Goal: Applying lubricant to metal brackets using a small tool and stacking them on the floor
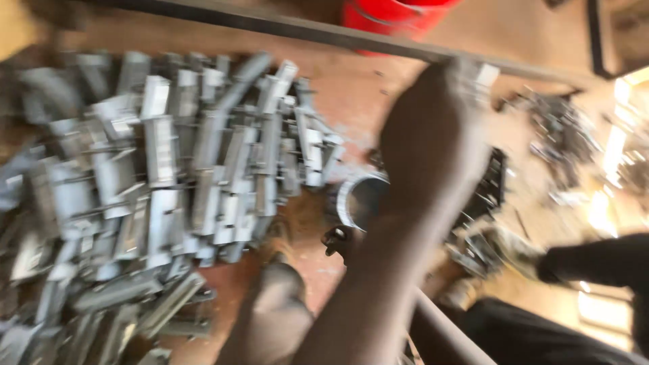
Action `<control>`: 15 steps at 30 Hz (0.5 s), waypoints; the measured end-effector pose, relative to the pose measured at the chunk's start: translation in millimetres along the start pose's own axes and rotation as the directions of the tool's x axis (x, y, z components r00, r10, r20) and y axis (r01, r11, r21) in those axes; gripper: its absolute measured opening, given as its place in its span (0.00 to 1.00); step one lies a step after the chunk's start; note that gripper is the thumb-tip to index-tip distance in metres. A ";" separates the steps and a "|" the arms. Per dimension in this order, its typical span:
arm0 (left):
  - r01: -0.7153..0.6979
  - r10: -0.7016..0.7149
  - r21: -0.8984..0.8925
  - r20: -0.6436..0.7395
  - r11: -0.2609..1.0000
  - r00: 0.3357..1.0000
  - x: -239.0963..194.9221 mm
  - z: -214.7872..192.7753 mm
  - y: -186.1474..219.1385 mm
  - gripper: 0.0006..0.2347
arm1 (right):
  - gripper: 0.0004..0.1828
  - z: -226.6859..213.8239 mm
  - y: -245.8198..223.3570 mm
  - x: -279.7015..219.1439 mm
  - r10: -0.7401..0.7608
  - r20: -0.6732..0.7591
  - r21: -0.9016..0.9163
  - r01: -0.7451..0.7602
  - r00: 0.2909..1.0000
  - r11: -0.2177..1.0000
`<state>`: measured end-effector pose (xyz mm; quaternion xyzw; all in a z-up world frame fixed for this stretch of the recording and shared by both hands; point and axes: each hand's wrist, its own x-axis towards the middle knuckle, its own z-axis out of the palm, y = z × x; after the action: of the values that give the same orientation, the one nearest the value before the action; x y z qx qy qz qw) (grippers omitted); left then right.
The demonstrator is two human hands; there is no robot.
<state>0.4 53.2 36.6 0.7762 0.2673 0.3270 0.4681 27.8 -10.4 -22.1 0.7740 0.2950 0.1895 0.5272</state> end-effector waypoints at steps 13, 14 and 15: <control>-0.073 0.027 0.181 0.242 0.981 0.970 -48.3 115.8 15.3 0.10 | 0.20 319.6 -159.7 -99.8 -0.301 0.858 0.404 -0.909 0.417 -0.106; -0.110 0.061 0.184 0.253 0.977 0.965 -52.8 122.2 13.5 0.07 | 0.27 325.4 -149.4 -88.9 -0.214 0.895 0.358 -0.916 0.392 -0.183; -0.117 0.065 0.194 0.259 0.974 0.964 -55.0 122.6 11.0 0.07 | 0.27 330.0 -143.6 -77.5 -0.224 0.893 0.353 -0.916 0.391 -0.191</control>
<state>59.2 -58.7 -10.3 0.8674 0.2025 0.2178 0.3990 131.9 -255.0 -276.8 0.9165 -0.2287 -0.2433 -0.2204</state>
